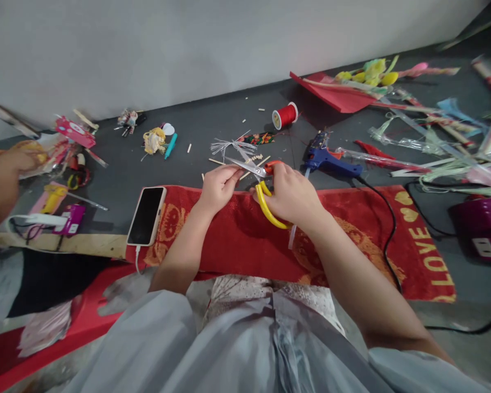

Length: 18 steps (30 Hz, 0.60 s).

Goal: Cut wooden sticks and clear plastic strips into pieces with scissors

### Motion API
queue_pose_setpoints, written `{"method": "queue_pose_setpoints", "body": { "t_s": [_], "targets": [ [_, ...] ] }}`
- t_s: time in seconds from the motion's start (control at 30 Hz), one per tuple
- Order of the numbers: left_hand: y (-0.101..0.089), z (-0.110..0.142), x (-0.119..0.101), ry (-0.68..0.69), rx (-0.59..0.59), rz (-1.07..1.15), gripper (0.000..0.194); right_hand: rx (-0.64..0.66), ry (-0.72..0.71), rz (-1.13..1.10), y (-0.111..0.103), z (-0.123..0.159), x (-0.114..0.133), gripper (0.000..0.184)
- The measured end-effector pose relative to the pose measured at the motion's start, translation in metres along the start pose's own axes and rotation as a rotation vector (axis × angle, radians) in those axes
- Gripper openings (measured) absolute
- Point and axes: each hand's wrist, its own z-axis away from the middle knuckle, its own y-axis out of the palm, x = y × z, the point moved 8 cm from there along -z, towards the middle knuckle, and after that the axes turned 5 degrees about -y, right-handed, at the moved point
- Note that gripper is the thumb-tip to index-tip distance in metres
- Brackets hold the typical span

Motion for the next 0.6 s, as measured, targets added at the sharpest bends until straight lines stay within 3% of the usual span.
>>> {"method": "queue_pose_setpoints", "body": {
  "t_s": [0.27, 0.6],
  "targets": [
    [-0.0012, -0.0013, 0.0004, -0.086, 0.053, 0.085, 0.05, -0.049, -0.06, -0.063, -0.0023, 0.0, 0.0036, 0.052],
    [0.0029, -0.0013, 0.0053, -0.113, 0.103, 0.072, 0.053, 0.014, -0.028, -0.087, -0.0017, -0.0007, -0.0002, 0.06]
  ]
}}
